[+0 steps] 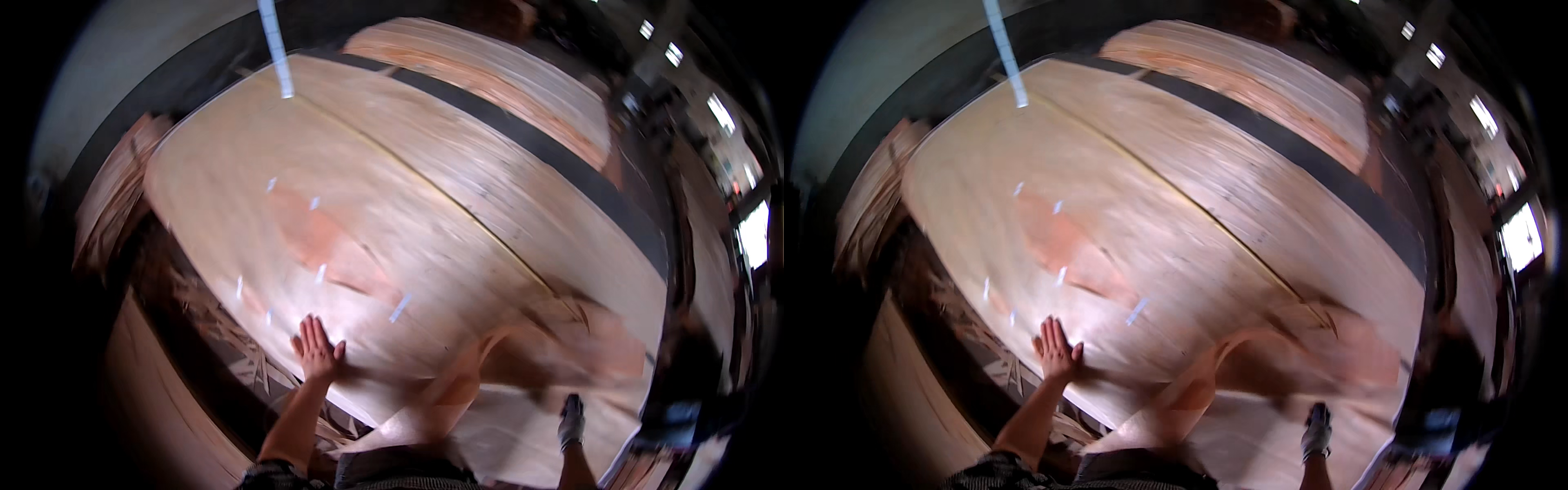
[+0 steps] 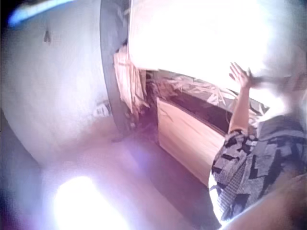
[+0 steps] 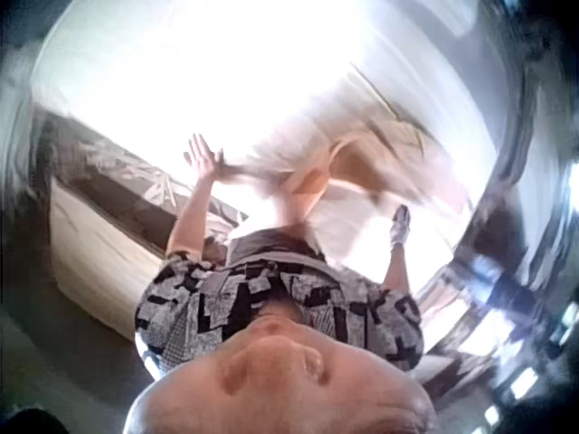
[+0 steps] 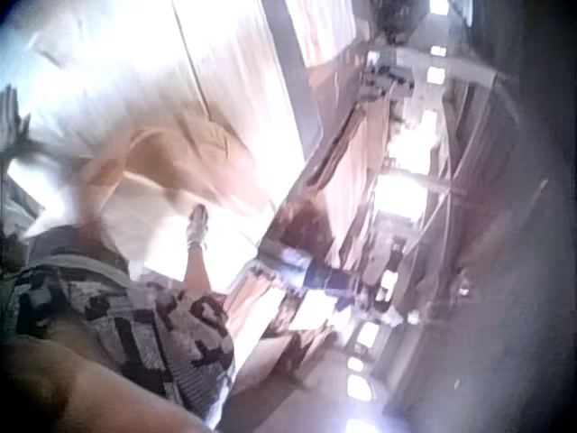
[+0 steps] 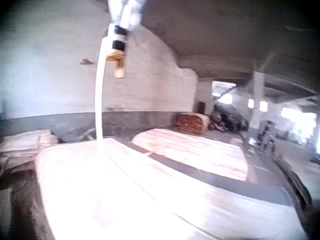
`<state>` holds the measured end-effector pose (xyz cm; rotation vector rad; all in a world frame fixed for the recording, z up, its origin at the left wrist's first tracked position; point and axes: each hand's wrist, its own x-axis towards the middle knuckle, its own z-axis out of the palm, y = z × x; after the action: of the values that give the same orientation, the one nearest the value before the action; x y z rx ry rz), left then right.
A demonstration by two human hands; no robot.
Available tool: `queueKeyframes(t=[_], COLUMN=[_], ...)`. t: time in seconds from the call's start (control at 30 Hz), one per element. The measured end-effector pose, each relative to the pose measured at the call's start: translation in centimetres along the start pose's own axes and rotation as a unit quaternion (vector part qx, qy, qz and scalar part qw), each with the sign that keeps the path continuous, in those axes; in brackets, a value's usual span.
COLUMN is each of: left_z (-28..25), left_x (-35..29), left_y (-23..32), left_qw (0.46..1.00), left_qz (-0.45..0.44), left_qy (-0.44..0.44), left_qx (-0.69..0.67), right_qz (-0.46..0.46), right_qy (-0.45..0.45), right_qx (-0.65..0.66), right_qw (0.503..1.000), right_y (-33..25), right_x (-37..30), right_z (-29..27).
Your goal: The person prepares large sheets of wood veneer by applying tape to edges and seams, cutting strips with a utility knife, and aligning sheets using a long wooden guide.
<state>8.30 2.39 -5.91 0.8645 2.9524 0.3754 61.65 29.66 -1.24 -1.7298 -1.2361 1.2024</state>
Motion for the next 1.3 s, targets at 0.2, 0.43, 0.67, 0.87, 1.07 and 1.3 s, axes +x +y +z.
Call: queueKeyframes(t=[0.2, 0.43, 0.67, 0.87, 1.07, 1.3], left_z=[-1.3, -0.7, -2.0, 1.2, -18.5, -31.7], left_x=[-2.4, -2.0, 2.0, 4.6, -10.7, -22.9], left_y=[-4.7, -6.8, -8.6, -4.7, 30.8, 40.4], left_qw=[0.985, 0.962, 0.928, 0.921, 0.409, -0.143], left_qz=[-0.094, -0.04, -0.06, 0.138, 0.267, 0.307], left_qy=[-0.105, -0.146, -0.23, 0.026, -0.314, -0.54], left_qx=[0.102, 0.228, 0.288, -0.363, -0.814, -0.77], right_qz=[-0.263, -0.23, -0.191, -0.173, -0.204, -0.232], right_qy=[-0.055, -0.015, -0.048, -0.048, -0.057, -0.126], right_qx=[-0.457, -0.561, -0.597, -0.479, -0.376, -0.324], right_qw=[0.848, 0.795, 0.778, 0.859, 0.902, 0.909], right_y=[-3.5, 2.8, 2.5, 3.3, 1.7, 0.6], right_x=[-4.0, -6.6, -12.6, -11.2, -13.2, -14.8], right_z=[2.6, 1.8, 3.7, 2.3, -0.7, -6.0])
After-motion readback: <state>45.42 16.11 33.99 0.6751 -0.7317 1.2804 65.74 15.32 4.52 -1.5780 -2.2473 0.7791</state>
